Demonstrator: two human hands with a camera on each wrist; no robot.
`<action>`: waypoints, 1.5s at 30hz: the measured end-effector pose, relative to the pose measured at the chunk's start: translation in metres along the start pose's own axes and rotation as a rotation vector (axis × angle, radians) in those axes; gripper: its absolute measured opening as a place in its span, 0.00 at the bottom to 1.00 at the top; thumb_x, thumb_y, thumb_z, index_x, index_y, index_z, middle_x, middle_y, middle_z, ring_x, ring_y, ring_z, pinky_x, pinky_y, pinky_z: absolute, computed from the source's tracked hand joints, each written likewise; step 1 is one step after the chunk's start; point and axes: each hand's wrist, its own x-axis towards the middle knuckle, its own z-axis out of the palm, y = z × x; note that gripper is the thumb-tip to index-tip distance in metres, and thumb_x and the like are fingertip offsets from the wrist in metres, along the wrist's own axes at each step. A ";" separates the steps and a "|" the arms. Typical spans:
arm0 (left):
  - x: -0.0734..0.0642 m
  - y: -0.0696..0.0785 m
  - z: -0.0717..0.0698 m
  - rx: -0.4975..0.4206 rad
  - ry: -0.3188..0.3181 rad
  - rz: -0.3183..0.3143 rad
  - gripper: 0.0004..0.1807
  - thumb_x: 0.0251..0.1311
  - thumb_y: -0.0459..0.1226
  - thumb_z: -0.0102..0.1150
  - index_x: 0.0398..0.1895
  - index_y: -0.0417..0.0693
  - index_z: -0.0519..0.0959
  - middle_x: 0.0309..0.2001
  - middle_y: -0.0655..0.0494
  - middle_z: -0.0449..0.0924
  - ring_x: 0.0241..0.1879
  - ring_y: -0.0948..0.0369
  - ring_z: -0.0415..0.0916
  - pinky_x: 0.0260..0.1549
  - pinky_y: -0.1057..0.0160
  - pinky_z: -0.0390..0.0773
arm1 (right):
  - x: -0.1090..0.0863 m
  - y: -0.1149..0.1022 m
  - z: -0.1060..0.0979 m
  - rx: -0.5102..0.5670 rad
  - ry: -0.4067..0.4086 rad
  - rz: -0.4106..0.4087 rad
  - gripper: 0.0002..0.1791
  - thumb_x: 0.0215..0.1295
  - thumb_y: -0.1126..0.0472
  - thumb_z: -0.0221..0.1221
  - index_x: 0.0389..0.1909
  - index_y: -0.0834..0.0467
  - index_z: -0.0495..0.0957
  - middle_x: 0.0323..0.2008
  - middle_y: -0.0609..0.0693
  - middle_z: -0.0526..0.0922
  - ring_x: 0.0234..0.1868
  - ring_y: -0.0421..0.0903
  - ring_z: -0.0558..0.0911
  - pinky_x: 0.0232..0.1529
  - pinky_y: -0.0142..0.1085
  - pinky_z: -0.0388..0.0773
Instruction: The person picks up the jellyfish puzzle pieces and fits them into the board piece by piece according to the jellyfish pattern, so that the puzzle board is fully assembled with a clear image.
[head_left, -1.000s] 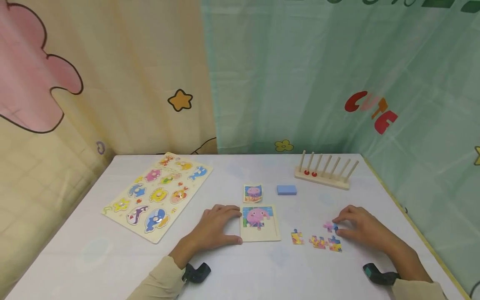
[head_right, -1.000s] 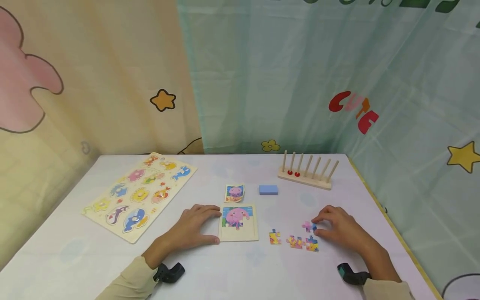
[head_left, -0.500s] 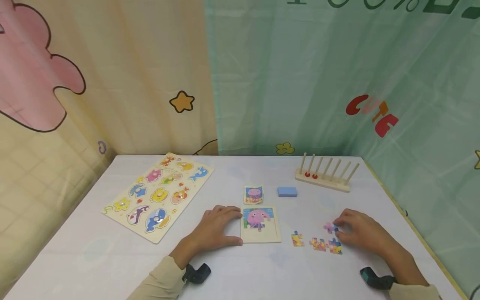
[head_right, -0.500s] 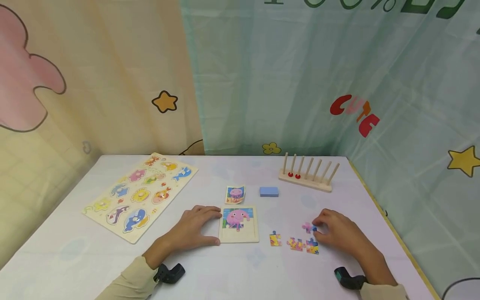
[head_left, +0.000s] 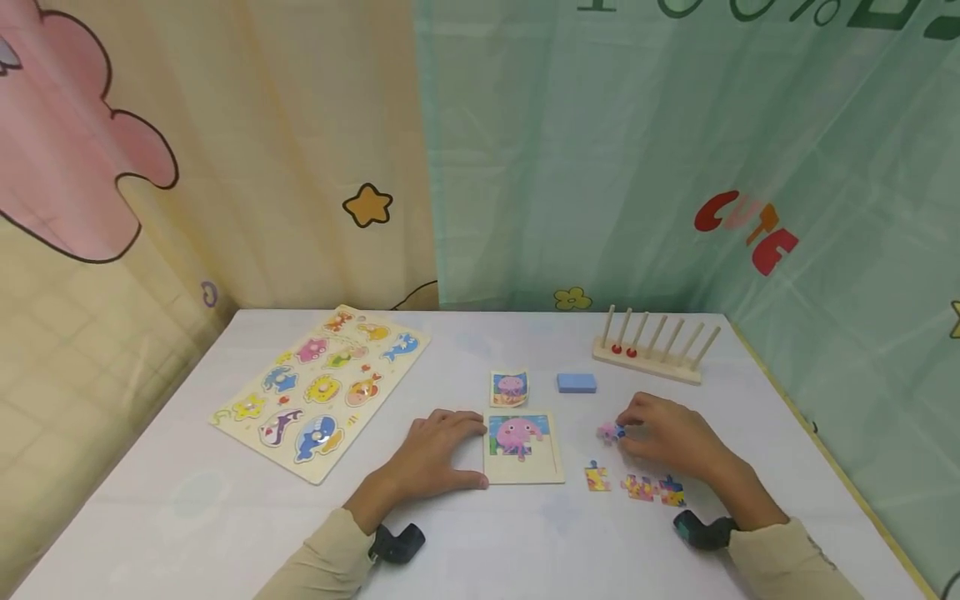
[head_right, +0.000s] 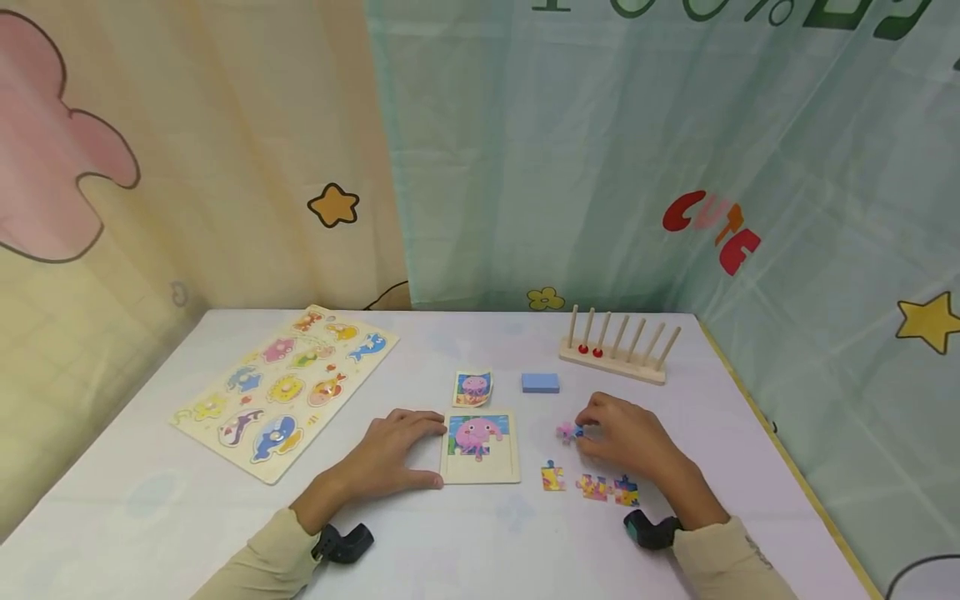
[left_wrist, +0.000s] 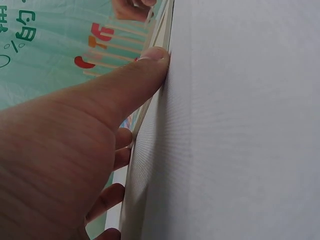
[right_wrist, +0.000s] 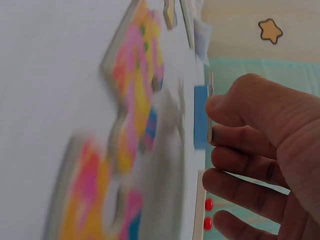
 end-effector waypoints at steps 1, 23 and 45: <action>0.000 0.000 0.000 0.000 0.000 0.000 0.39 0.54 0.62 0.69 0.67 0.57 0.76 0.70 0.60 0.70 0.68 0.55 0.62 0.56 0.48 0.64 | 0.006 -0.006 0.002 -0.003 0.002 -0.011 0.11 0.53 0.56 0.74 0.37 0.52 0.88 0.32 0.38 0.76 0.31 0.35 0.75 0.31 0.34 0.76; 0.001 0.000 0.001 0.009 0.024 0.035 0.39 0.53 0.61 0.71 0.66 0.55 0.76 0.69 0.59 0.71 0.66 0.54 0.64 0.55 0.47 0.65 | 0.049 -0.074 0.029 0.051 -0.129 -0.123 0.10 0.57 0.52 0.74 0.39 0.50 0.88 0.34 0.37 0.76 0.32 0.35 0.72 0.35 0.33 0.75; -0.001 -0.003 0.001 -0.007 0.007 0.012 0.40 0.54 0.63 0.69 0.67 0.57 0.75 0.70 0.60 0.69 0.68 0.55 0.62 0.57 0.47 0.64 | 0.054 -0.068 0.033 0.110 -0.204 -0.259 0.13 0.65 0.58 0.68 0.50 0.50 0.88 0.43 0.41 0.78 0.40 0.37 0.73 0.40 0.35 0.75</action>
